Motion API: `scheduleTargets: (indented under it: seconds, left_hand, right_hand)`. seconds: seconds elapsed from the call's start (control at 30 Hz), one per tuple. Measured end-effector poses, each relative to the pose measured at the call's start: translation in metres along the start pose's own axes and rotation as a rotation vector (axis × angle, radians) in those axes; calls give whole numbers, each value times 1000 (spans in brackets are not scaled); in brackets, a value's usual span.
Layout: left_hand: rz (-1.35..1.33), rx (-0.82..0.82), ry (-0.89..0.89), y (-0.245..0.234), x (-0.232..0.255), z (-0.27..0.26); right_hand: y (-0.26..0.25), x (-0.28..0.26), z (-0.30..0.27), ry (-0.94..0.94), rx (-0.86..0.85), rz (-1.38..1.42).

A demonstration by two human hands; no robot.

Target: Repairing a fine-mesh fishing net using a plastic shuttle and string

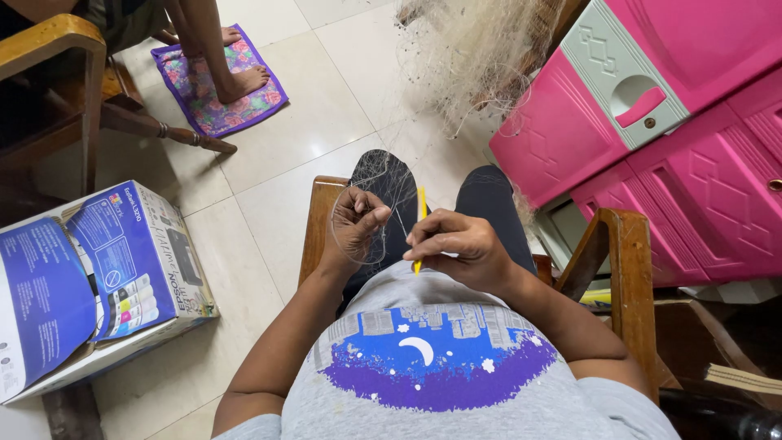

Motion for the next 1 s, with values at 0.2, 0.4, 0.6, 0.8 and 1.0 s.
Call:
scheduleTargets:
  seconds: [0.2, 0.4, 0.6, 0.8, 1.0]
  left_hand:
    - [13, 6, 1, 3, 5, -3]
    - [2, 5, 10, -2, 4, 0]
    - [20, 10, 9, -3, 5, 1]
    - [25, 20, -3, -5, 7, 2]
    - [12, 23, -9, -5, 5, 1]
  right_hand:
    - [-23, -24, -11, -86, 52, -17]
    - [-33, -26, -50, 86, 186, 568]
    - [-36, 11, -58, 503, 93, -82]
    - [-16, 10, -62, 410, -127, -27]
    - [-2, 16, -67, 134, -237, -194]
Point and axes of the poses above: each hand's wrist, its own z-axis towards the middle knuckle, its own y-axis out of the palm, x = y × z, the point moved 6 cm from there along z, towards the middle knuckle, and after that the axes turned 11 degrees about -y, right-handed, at the moved point
